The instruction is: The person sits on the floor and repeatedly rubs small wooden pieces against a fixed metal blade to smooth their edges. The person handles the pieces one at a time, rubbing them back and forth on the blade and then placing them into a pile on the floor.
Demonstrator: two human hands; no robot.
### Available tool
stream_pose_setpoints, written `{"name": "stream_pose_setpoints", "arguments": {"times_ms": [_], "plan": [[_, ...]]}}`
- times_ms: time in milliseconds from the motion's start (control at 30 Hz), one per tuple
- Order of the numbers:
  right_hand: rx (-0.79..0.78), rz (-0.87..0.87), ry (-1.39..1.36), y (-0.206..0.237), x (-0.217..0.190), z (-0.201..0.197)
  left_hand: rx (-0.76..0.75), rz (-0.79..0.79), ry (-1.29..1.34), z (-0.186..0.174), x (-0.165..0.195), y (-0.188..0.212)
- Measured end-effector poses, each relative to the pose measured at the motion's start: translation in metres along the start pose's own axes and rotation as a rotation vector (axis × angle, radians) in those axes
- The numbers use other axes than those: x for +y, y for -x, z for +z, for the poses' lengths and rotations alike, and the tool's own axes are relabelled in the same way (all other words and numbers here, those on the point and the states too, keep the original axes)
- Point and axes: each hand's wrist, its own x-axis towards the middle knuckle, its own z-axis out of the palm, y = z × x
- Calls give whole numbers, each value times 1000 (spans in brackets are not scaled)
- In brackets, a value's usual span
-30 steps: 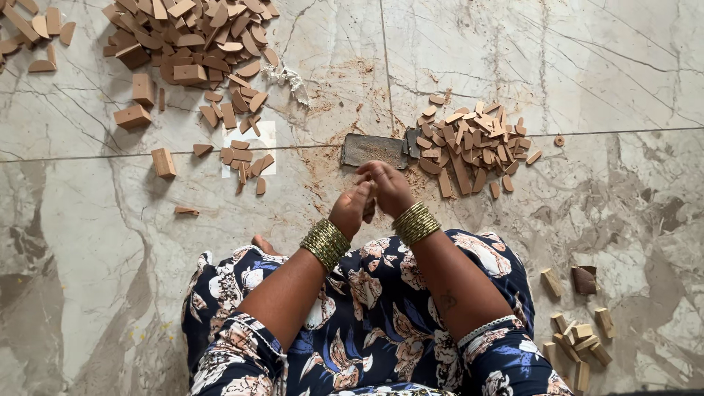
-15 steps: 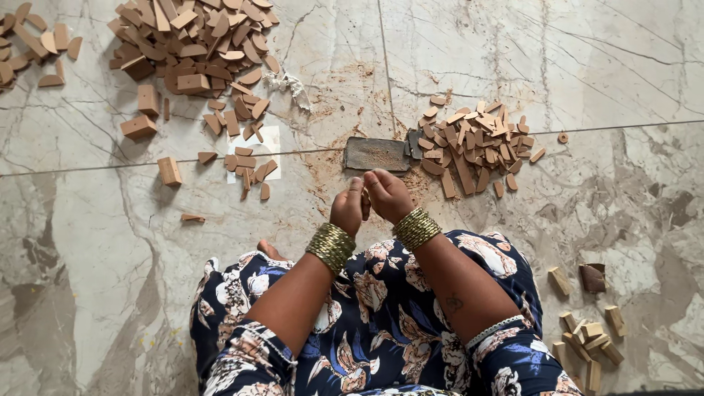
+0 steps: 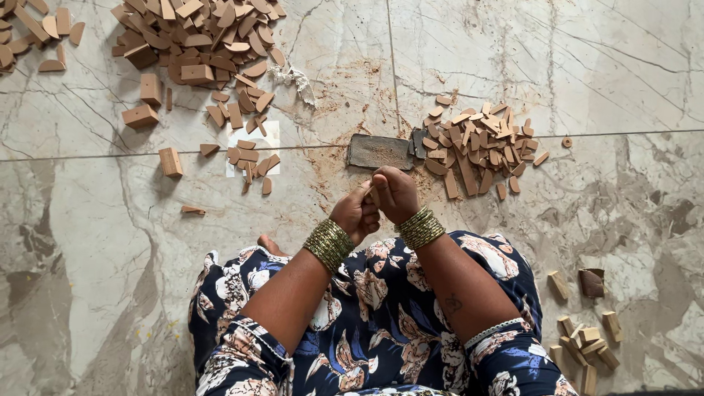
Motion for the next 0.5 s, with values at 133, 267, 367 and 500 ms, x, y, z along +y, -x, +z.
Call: {"name": "stream_pose_setpoints", "arguments": {"times_ms": [133, 267, 367, 500], "plan": [[-20, 28, 193, -6, 10, -11, -1, 125, -41, -2, 2, -1], [155, 361, -284, -10, 20, -18, 133, 187, -101, -6, 2, -7], [140, 283, -364, -8, 14, -8, 171, 239, -169, -9, -5, -16], [-28, -85, 65, 2, -4, 12, 213, 218, -264, -12, -19, -22]]}}
